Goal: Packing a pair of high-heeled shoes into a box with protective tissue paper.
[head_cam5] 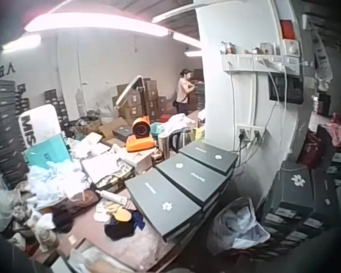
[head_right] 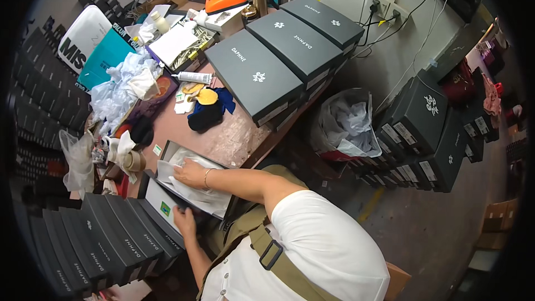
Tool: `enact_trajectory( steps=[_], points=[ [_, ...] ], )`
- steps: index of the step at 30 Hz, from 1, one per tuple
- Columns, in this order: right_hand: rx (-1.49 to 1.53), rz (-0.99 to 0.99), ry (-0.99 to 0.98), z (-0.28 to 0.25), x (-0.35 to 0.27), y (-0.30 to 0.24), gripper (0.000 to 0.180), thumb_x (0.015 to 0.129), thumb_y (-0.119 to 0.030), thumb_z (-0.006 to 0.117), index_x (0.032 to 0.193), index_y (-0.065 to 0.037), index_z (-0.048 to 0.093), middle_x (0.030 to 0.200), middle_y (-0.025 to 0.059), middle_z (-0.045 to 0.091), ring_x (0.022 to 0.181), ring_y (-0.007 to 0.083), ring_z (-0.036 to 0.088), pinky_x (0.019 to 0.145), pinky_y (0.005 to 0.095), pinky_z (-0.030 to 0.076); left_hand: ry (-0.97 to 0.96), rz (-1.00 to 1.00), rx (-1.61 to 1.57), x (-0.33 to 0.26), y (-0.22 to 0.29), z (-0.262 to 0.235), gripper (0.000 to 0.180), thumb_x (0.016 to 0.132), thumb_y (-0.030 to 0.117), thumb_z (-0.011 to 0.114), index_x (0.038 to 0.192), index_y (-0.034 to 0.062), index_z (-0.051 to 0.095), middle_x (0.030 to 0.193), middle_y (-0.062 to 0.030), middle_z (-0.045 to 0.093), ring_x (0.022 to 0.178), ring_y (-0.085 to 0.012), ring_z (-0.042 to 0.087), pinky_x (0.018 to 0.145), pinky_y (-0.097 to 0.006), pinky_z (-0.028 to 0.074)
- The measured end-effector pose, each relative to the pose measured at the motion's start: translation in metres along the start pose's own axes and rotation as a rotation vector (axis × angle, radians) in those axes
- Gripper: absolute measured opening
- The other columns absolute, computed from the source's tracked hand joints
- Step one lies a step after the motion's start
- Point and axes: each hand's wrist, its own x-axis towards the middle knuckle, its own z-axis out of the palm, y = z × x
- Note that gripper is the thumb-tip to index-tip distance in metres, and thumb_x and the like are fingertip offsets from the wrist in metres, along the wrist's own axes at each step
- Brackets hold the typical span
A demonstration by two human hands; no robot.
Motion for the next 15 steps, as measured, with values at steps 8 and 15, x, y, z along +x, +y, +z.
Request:
enact_trajectory(
  steps=[8,15],
  points=[
    [0.852,0.322,0.382,-0.084,-0.056,-0.003,0.060,0.095,-0.041,0.051,0.138,-0.001,0.041,0.131,0.0230,0.052,0.117,0.0373,0.053,0.101,0.0390,0.040,-0.058,0.110,-1.095,-0.048,0.144,-0.120,0.031,0.092,0.001,0.046,0.123,-0.0022,0.045,0.109,-0.0152,0.061,0.094,-0.0208,0.064,0.081,-0.031,0.053],
    [0.933,0.656,-0.027,-0.102,-0.098,0.073,0.048,0.097,-0.039,0.048,0.117,0.002,0.059,0.096,0.0101,0.067,0.085,0.0162,0.065,0.075,0.0292,0.052,-0.051,0.186,-0.285,-0.038,0.099,-0.005,0.068,0.090,0.032,0.064,0.138,-0.0062,0.036,0.144,-0.0212,0.031,0.133,-0.0308,0.034,0.107,-0.040,0.032]
  ],
)
